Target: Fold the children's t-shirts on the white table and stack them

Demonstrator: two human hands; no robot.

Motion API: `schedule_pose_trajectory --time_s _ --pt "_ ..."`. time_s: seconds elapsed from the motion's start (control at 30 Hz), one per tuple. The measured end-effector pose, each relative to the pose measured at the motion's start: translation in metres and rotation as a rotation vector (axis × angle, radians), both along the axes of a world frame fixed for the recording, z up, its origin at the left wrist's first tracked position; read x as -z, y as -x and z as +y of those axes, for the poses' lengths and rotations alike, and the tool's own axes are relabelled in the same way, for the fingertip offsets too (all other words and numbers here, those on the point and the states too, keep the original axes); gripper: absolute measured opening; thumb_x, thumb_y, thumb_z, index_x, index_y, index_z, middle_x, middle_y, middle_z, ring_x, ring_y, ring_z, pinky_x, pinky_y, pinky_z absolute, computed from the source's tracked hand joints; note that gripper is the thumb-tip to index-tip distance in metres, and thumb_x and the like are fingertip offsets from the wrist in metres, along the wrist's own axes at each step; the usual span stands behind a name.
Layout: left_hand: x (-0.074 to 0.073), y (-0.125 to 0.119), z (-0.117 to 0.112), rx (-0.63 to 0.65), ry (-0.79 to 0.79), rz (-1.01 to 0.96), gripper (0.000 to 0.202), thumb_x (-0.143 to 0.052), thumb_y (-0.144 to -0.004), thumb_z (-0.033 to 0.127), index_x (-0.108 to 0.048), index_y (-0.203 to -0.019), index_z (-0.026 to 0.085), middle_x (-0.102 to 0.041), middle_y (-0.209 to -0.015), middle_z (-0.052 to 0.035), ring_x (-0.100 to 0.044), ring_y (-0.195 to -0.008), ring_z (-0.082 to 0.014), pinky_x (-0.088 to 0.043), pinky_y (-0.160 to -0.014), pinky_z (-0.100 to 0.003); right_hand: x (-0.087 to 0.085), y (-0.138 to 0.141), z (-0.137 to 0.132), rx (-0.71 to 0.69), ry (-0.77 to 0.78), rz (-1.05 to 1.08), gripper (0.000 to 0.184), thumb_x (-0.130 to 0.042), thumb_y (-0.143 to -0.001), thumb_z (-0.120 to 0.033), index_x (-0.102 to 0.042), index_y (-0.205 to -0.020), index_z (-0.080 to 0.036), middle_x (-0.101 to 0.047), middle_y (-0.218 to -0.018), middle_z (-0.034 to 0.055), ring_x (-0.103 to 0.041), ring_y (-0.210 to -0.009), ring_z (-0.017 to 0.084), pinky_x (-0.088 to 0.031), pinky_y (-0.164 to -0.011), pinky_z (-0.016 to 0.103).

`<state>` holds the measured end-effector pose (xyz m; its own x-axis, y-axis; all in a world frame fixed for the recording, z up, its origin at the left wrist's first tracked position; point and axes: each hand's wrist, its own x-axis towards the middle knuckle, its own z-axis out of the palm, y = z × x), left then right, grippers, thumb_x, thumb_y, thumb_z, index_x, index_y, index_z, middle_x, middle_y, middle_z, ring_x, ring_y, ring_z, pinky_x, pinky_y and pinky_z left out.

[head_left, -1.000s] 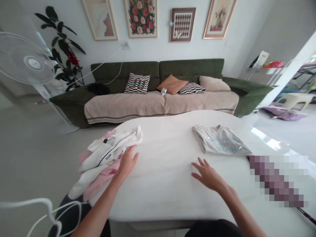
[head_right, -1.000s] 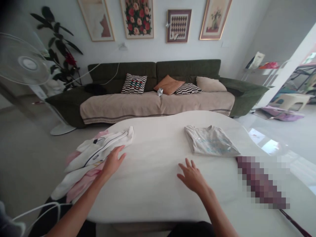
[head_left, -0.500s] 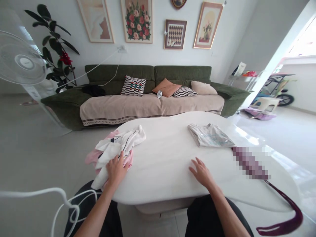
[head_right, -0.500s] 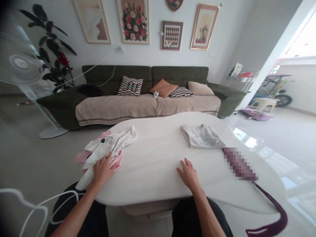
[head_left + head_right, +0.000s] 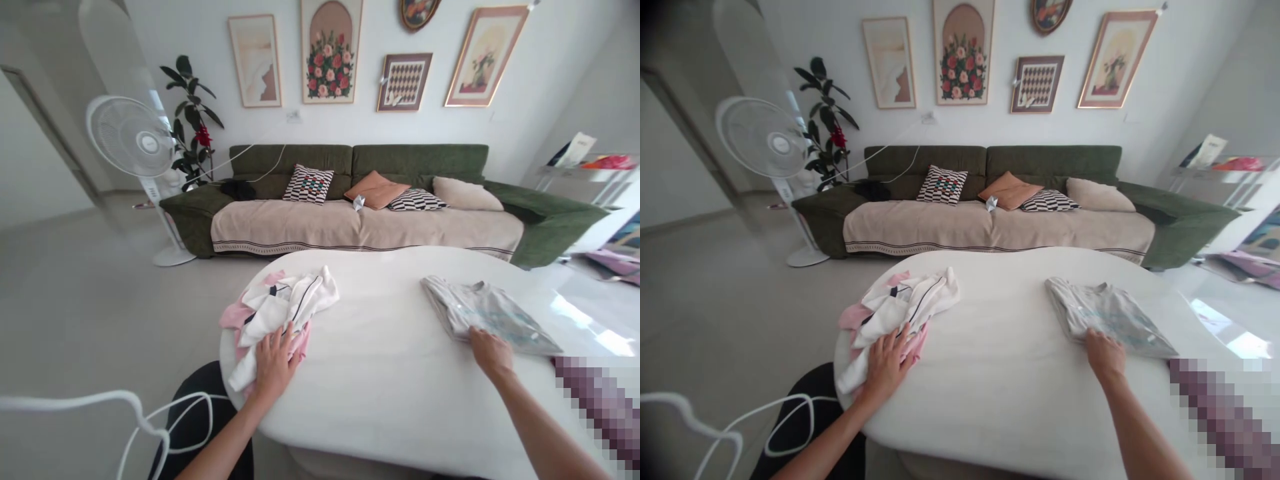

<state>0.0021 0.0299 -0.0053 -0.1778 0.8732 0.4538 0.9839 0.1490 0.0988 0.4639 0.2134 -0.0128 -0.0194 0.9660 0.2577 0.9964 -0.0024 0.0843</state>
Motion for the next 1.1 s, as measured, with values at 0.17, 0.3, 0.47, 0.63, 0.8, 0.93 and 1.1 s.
schedule_pose_trajectory --time_s 0.17,0.3,0.47,0.63,0.8,0.93,1.1 --pt "-0.001 -0.002 0.001 -0.018 0.043 0.009 0.055 -0.047 -0.082 0.035 -0.034 -0.134 0.024 -0.047 -0.126 -0.0099 -0.045 -0.101 -0.0283 -0.033 -0.086 -0.041 -0.003 -0.006 -0.009 -0.036 0.043 -0.143 0.033 -0.031 -0.081 -0.006 -0.06 -0.094 -0.014 -0.065 -0.085 0.0134 -0.062 -0.073 0.023 -0.039 -0.06 0.032" --pt "-0.001 -0.002 0.0 -0.03 0.043 0.015 0.054 -0.045 -0.083 0.036 -0.034 -0.134 0.023 -0.046 -0.127 -0.0106 -0.044 -0.102 -0.0292 -0.033 -0.086 -0.042 -0.005 -0.003 -0.06 -0.097 0.112 -0.182 0.033 -0.029 -0.081 -0.006 -0.059 -0.092 -0.016 -0.065 -0.083 0.0097 -0.063 -0.069 0.021 -0.04 -0.06 0.031" --pt "-0.004 -0.003 -0.002 -0.011 0.055 -0.017 0.054 -0.044 -0.083 0.038 -0.035 -0.133 0.023 -0.047 -0.126 -0.0117 -0.045 -0.102 -0.0298 -0.033 -0.085 -0.042 -0.005 0.009 -0.152 -0.091 0.168 -0.148 0.035 -0.028 -0.08 -0.006 -0.057 -0.09 -0.021 -0.065 -0.083 0.0065 -0.064 -0.071 0.02 -0.042 -0.06 0.03" --pt "-0.016 0.003 0.003 -0.055 0.076 -0.181 0.06 -0.044 -0.081 0.047 -0.036 -0.132 0.017 -0.053 -0.118 -0.0149 -0.049 -0.1 -0.0315 -0.035 -0.08 -0.041 -0.013 0.008 -0.192 -0.032 0.314 0.03 0.032 -0.028 -0.083 -0.016 -0.059 -0.086 -0.022 -0.067 -0.085 0.0075 -0.064 -0.076 0.023 -0.044 -0.061 0.031" --pt "-0.057 0.027 0.023 -0.167 0.16 -0.334 0.033 -0.044 -0.082 0.031 -0.059 -0.107 0.015 -0.065 -0.092 -0.0134 -0.057 -0.09 -0.0299 -0.036 -0.078 -0.042 -0.035 0.046 -0.201 -0.122 0.189 0.239 0.036 -0.038 -0.077 -0.02 -0.057 -0.108 -0.018 -0.064 -0.103 0.0115 -0.061 -0.092 0.025 -0.046 -0.078 0.035" --pt "-0.107 0.022 0.034 0.037 -0.052 -0.357 0.03 -0.037 -0.086 0.028 -0.061 -0.102 0.018 -0.065 -0.095 -0.0104 -0.057 -0.094 -0.0232 -0.039 -0.081 -0.034 -0.067 0.129 -0.211 -0.365 0.078 0.527 0.038 -0.035 -0.083 -0.026 -0.052 -0.115 -0.019 -0.061 -0.106 0.0101 -0.061 -0.091 0.021 -0.046 -0.082 0.035" --pt "-0.157 -0.015 -0.001 0.699 -0.147 -0.468 0.023 -0.045 -0.083 0.028 -0.061 -0.098 0.019 -0.066 -0.084 -0.0044 -0.059 -0.082 -0.0179 -0.044 -0.074 -0.027 -0.123 0.212 -0.219 -0.585 -0.078 0.758 0.065 -0.044 -0.08 -0.024 -0.016 -0.139 -0.026 -0.039 -0.133 0.0092 -0.044 -0.117 0.021 -0.039 -0.093 0.039"
